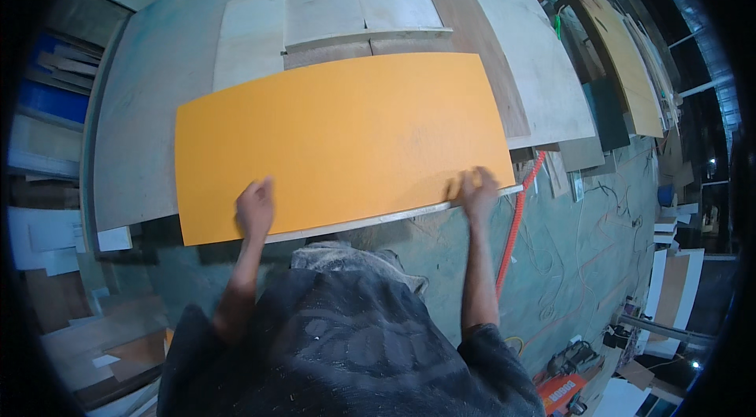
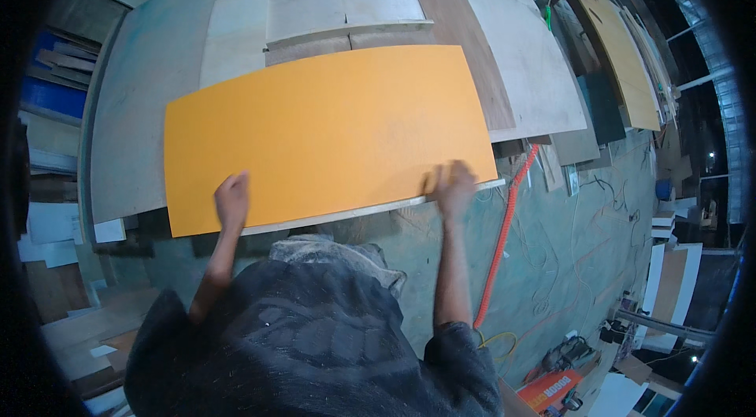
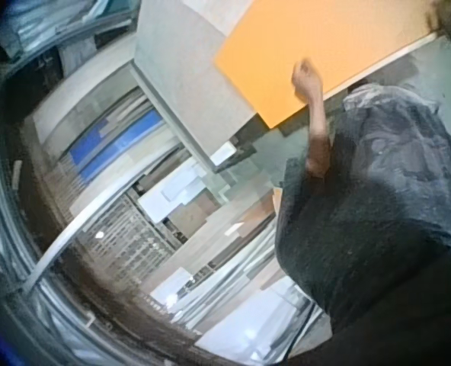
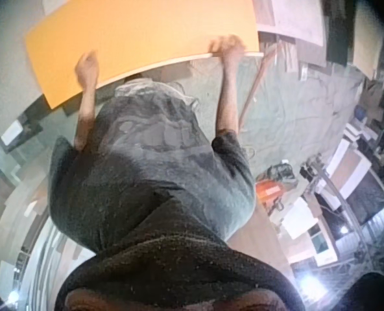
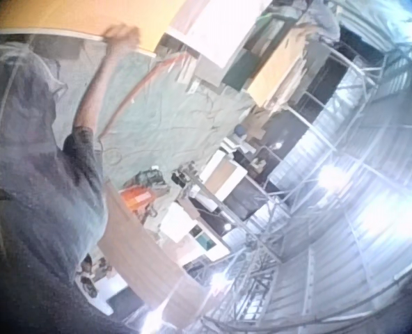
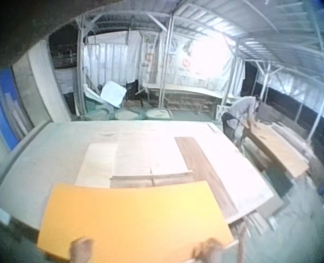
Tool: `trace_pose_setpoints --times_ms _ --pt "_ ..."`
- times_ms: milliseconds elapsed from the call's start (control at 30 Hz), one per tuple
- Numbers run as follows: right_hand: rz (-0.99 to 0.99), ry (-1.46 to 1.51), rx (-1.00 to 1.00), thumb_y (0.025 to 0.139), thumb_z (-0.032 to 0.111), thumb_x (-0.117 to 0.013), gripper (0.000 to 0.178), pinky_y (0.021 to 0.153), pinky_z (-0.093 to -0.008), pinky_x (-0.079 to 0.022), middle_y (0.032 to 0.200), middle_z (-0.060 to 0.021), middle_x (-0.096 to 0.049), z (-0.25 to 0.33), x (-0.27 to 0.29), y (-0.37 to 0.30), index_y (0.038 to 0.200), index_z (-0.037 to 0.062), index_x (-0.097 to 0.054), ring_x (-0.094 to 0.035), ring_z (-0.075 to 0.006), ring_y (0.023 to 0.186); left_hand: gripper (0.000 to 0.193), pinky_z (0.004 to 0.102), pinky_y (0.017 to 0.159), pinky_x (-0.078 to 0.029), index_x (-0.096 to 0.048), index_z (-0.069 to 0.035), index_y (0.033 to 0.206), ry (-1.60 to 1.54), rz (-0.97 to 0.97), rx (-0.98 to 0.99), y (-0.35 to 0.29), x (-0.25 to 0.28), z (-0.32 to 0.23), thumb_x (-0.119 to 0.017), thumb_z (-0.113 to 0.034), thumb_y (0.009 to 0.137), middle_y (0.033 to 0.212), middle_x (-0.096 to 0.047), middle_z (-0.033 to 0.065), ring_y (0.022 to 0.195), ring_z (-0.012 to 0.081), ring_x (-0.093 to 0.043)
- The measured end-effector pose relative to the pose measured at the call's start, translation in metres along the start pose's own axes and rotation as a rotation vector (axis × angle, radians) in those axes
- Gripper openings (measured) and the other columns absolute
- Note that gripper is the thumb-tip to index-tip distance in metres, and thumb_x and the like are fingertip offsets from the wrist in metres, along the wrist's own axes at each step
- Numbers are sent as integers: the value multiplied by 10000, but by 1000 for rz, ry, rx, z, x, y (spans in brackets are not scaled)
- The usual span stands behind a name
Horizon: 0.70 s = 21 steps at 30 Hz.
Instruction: The person saws an orange wooden board using a table saw, guiding the board along a fence by hand.
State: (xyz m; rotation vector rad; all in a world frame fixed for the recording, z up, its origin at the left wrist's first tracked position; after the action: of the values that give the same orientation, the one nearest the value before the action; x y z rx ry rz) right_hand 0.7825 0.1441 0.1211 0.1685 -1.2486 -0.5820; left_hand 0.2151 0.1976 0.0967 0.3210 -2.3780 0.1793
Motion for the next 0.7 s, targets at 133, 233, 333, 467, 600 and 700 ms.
trace_pose_setpoints --times_ms 133,233,333,467,600,700 --pt "-14 -510 -245 924 602 -702 807 1033 -503 -521 1395 -290 -633 -141 6 41 1404 -40 -607 -640 -423 1251 497 433 778 -566 -754 3 1102 34 -87 614 -55 55 197 -665 -480 1025 970 -783 175 927 289 -760" --pt "174 -347 -404 910 782 -586 891 939 -505 -554 1178 -310 -723 -250 -7 68 1181 -54 -736 -712 -432 1122 672 476 910 -540 -628 9 1349 -465 91 988 -95 -4 258 -651 -574 1014 1253 -707 180 1154 285 -688" --pt "452 -151 -496 915 808 -564 887 823 -508 -576 863 -288 -757 -231 -54 53 868 -48 -795 -768 -430 927 730 565 1162 -399 -410 -11 1530 -936 140 942 -101 -13 237 -572 -550 1065 1524 -530 171 1411 333 -514" --pt "515 39 -520 936 764 -598 833 727 -466 -549 791 -230 -745 -216 -43 48 889 -46 -787 -749 -337 794 564 583 1195 -378 -430 -21 1522 -1091 3 822 -86 -23 235 -491 -418 1127 1480 -574 166 1400 338 -527" --pt "426 23 -486 949 743 -612 798 723 -452 -536 788 -196 -748 -203 -29 52 915 -33 -790 -734 -286 775 576 507 1135 -456 -488 -7 1473 -1047 -8 787 -84 -23 250 -526 -450 1107 1425 -617 160 1323 310 -588" --pt "442 2 -501 947 744 -617 792 767 -438 -549 832 -198 -764 -204 -30 53 963 -27 -799 -749 -279 826 563 444 1057 -506 -529 -18 1434 -1081 42 712 -76 -25 248 -546 -468 1096 1347 -660 135 1221 264 -637"
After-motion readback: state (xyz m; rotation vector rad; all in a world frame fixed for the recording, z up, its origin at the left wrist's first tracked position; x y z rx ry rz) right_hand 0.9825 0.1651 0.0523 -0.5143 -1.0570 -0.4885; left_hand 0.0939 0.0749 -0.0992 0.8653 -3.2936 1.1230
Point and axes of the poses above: each hand's wrist, its own y-axis towards the middle knuckle, its own x-axis out of the back of the hand, z = x × y, the point moved 9 cm from there along y, towards the middle knuckle
